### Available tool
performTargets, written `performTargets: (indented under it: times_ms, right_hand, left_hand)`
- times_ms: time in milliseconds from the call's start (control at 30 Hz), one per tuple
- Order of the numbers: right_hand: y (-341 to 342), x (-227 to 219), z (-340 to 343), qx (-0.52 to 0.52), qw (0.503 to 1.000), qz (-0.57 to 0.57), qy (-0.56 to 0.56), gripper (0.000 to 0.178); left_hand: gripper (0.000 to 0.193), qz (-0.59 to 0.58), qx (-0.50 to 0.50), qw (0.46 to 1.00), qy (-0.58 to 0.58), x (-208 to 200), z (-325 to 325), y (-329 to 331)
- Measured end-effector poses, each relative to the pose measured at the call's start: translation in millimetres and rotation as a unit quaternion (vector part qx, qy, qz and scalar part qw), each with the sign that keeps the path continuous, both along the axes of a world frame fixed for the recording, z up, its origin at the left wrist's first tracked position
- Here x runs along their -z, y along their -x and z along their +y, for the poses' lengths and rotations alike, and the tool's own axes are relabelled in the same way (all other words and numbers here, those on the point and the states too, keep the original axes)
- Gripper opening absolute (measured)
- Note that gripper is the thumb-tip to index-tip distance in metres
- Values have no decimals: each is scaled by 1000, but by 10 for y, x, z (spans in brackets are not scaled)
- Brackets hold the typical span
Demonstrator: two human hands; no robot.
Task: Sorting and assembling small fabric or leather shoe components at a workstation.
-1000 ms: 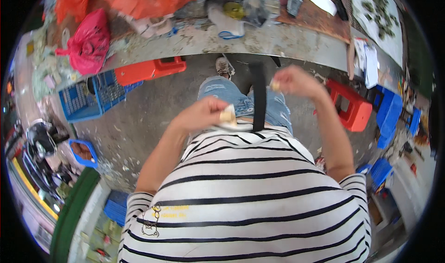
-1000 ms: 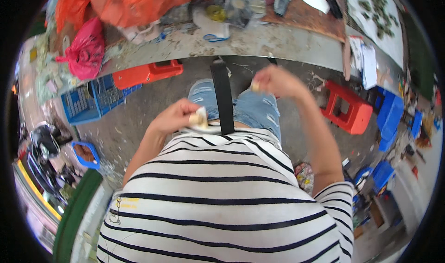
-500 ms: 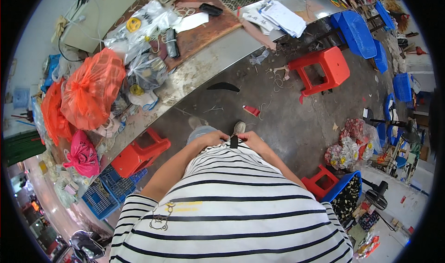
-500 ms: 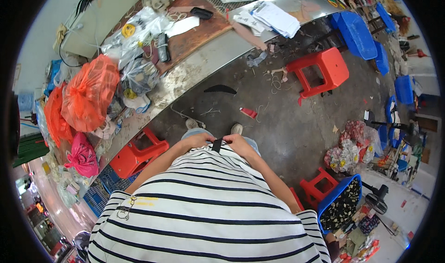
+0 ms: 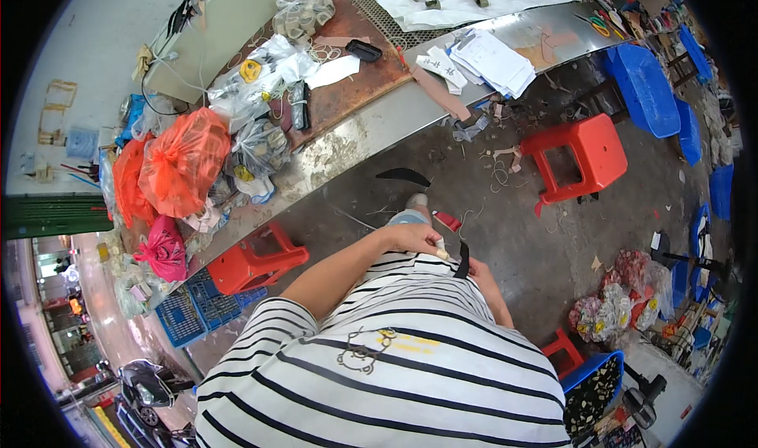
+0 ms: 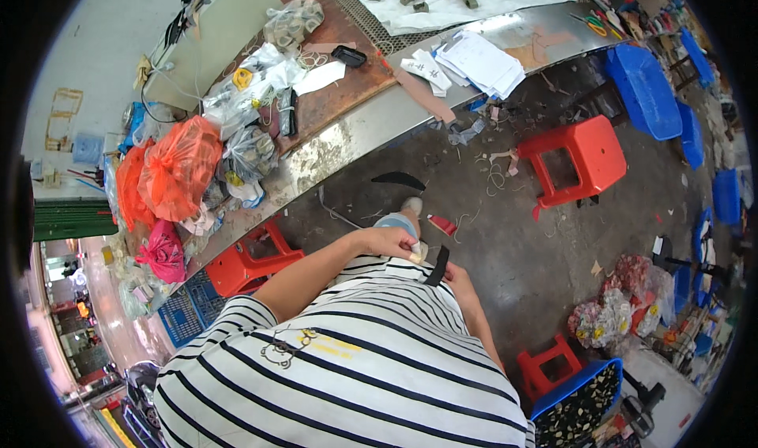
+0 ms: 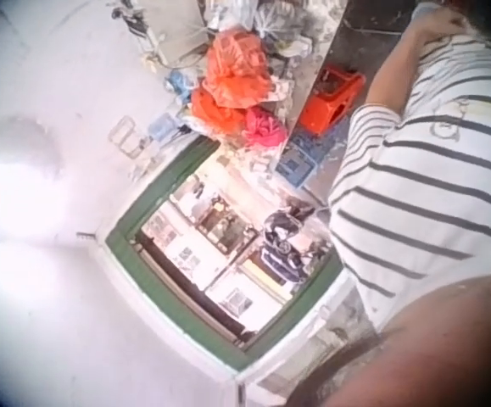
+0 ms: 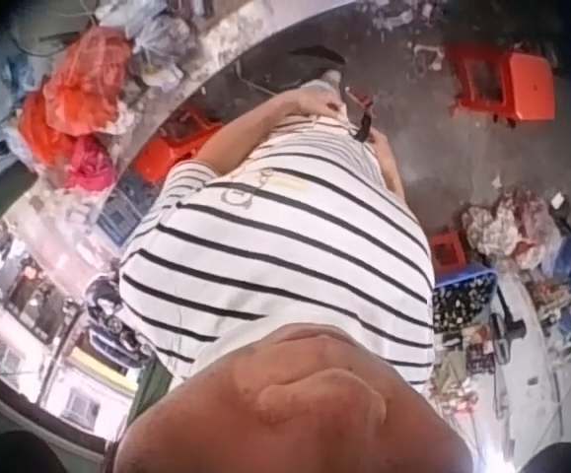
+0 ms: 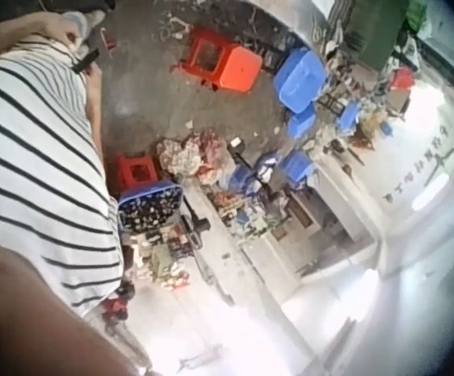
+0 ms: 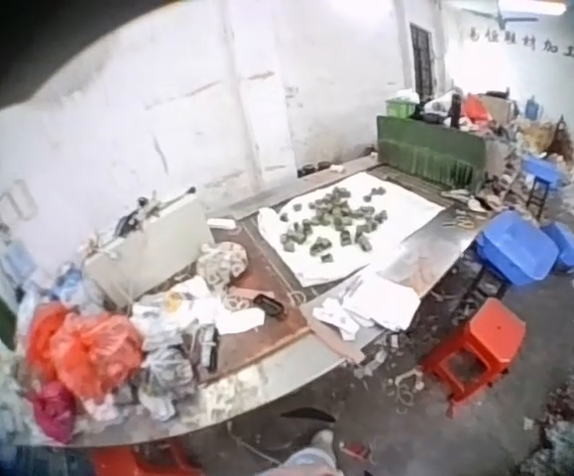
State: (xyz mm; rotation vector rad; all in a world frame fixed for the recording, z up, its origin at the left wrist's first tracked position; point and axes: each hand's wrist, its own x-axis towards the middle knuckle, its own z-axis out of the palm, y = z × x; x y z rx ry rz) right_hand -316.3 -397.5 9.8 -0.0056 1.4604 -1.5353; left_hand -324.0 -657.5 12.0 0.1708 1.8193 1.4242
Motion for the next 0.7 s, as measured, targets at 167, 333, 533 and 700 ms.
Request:
performTargets:
  times_ms: [167, 333, 533, 700]
  right_hand:
    - [686, -115, 302, 135, 982, -125, -49, 19]
    - [1476, 577, 530, 98, 989, 80, -82, 20]
    - [2172, 1301, 1050, 185, 967, 7, -176, 13]
    - [3352, 975, 985, 40, 956, 203, -207, 10]
  left_hand:
    - [31, 24, 3, 997, 69, 252, 238, 796]
    - [34, 144, 96, 967, 189, 640, 587, 1888]
    - [29, 133, -158, 960, 191, 444, 152, 3233]
    - [28, 71, -267, 945, 173, 470, -71, 3546]
